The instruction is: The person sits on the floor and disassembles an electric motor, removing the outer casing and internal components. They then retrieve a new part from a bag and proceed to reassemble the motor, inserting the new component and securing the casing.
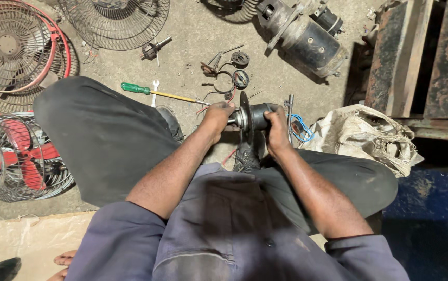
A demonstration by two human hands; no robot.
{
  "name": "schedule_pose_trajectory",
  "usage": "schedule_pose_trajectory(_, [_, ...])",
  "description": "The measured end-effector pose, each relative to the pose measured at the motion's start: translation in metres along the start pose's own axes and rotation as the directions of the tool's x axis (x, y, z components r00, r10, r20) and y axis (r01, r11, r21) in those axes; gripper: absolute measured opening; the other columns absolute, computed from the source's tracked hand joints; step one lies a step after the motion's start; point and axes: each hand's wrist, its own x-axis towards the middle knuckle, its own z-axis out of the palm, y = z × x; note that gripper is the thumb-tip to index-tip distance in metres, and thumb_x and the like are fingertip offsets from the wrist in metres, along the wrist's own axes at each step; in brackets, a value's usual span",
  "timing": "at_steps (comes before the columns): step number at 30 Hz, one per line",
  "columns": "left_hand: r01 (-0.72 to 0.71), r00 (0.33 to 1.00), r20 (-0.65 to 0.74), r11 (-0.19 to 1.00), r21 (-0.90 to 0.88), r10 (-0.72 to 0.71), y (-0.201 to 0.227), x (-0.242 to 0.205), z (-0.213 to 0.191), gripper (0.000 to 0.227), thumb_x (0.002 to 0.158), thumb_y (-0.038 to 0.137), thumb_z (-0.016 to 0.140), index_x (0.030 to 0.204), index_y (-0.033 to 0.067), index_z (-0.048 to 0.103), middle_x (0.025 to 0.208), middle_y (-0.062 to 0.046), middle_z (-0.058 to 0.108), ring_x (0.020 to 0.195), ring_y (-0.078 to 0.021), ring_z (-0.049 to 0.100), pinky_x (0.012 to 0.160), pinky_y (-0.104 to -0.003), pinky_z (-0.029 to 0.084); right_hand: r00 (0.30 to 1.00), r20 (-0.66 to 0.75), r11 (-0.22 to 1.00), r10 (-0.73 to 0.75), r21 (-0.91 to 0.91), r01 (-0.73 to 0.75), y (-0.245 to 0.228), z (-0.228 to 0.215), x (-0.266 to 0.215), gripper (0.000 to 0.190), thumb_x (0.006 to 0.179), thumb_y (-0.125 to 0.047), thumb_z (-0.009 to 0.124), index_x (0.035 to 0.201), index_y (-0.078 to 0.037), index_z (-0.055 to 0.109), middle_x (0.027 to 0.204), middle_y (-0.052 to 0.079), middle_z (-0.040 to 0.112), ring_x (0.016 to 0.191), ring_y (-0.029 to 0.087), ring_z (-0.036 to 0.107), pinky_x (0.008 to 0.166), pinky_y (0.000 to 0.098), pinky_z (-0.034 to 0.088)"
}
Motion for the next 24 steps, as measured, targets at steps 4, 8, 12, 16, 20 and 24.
schedule_pose_trajectory(4, [-0.07,0.98,-0.183,0.997,0.025,0.073,-0.012,0.06,-0.038,0.015,0.093,0.005,0.06,0.104,0.0004,0.068,0.076,-0.012,0.07,0.057,-0.022,0.065,0.051,-0.037,0.054,0.997,-0.07,0.996,0.011,0.087,-0.005,0.009,-0.008,0.003,0.011,0.094,-0.016,0.056,0.102,-0.008,0.054,0.097,0.005,0.054,0.091,0.016,0.053,0.084,0.0322,0.048])
schedule_pose_trajectory(8, [-0.071,0.895,-0.426,0.985,0.159,0.133,-0.019,0.128,-0.067,0.017,0.089,-0.004,0.059,0.104,-0.0012,0.068,0.079,-0.013,0.071,0.061,-0.0229,0.069,0.052,-0.036,0.057,0.981,-0.193,0.99,0.035,0.139,-0.008,-0.006,-0.017,0.004,0.013,0.093,-0.019,0.056,0.102,-0.011,0.057,0.094,0.003,0.056,0.086,0.016,0.055,0.078,0.0331,0.049])
schedule_pose_trajectory(12, [-0.084,0.916,-0.395,0.996,-0.011,0.073,-0.038,0.158,-0.05,0.02,0.087,-0.008,0.06,0.105,-0.0048,0.068,0.082,-0.015,0.07,0.064,-0.0249,0.07,0.054,-0.036,0.059,0.94,-0.333,0.978,0.071,0.209,0.0,-0.03,-0.022,0.001,0.016,0.092,-0.023,0.058,0.103,-0.011,0.058,0.094,0.002,0.058,0.085,0.016,0.059,0.072,0.0358,0.051])
schedule_pose_trajectory(16, [-0.112,0.95,-0.304,0.984,-0.138,0.065,-0.049,0.175,-0.028,0.023,0.085,-0.012,0.061,0.107,-0.0084,0.067,0.085,-0.017,0.069,0.068,-0.0269,0.071,0.055,-0.036,0.06,0.922,-0.291,0.913,0.257,0.387,-0.132,-0.042,-0.031,0.0,0.024,0.092,-0.03,0.055,0.103,-0.01,0.061,0.091,0.009,0.065,0.075,0.023,0.065,0.065,0.0399,0.055])
schedule_pose_trajectory(20, [-0.124,0.975,-0.209,0.959,-0.256,0.071,-0.047,0.182,-0.027,0.028,0.085,-0.014,0.06,0.112,-0.0109,0.065,0.091,-0.019,0.068,0.072,-0.0279,0.073,0.059,-0.035,0.064,0.902,-0.349,0.941,0.254,0.305,-0.147,-0.03,-0.034,0.013,0.021,0.09,-0.03,0.056,0.103,-0.012,0.058,0.09,0.007,0.063,0.074,0.021,0.064,0.063,0.0397,0.056])
schedule_pose_trajectory(24, [-0.072,0.975,-0.223,0.965,-0.253,0.014,-0.019,0.157,-0.032,0.033,0.09,-0.001,0.063,0.122,-0.0096,0.063,0.098,-0.019,0.069,0.075,-0.0281,0.073,0.058,-0.035,0.065,0.923,-0.353,0.981,0.153,0.17,-0.097,-0.015,-0.031,0.023,0.019,0.092,-0.026,0.059,0.104,-0.012,0.055,0.093,0.005,0.06,0.077,0.019,0.062,0.066,0.0397,0.056])
